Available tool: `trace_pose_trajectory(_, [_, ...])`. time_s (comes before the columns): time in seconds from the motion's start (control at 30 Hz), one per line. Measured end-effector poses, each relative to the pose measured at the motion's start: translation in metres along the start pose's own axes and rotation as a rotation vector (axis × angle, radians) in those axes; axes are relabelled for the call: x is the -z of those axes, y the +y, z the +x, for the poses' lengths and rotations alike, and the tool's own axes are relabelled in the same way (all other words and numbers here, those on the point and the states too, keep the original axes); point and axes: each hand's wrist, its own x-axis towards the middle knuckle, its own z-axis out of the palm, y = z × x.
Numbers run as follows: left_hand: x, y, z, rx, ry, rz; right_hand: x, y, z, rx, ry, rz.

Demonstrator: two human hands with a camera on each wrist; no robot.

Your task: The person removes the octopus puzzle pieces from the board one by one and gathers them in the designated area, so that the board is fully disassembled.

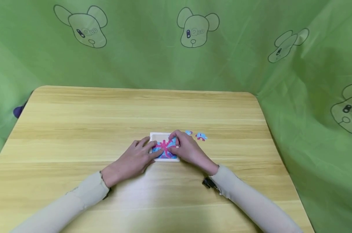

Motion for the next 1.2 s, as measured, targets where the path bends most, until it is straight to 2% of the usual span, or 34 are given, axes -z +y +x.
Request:
trace_pose_trajectory(0.13, [0.001, 0.0, 0.0, 0.0, -0.007, 0.003, -0.001, 0.0, 0.002, -0.014, 0.034, -0.027])
trace_pose_trajectory(0.43, [0.0, 0.001, 0.002, 0.01, -0.036, -0.01, 0.002, 0.002, 0.007, -0.064, 0.035, -0.068])
trace_pose_trajectory(0.67, [0.002, 0.001, 0.001, 0.023, -0.035, -0.01, 0.004, 0.005, 0.007, -0.019, 0.074, 0.002])
trace_pose_trajectory(0.97, [0.002, 0.0, -0.001, 0.024, -0.03, -0.011, 0.006, 0.012, 0.005, -0.004, 0.115, 0.103])
trace_pose_trajectory(1.2, [0.0, 0.001, 0.001, 0.029, -0.041, -0.026, 0.018, 0.017, -0.004, -0.002, 0.168, 0.184])
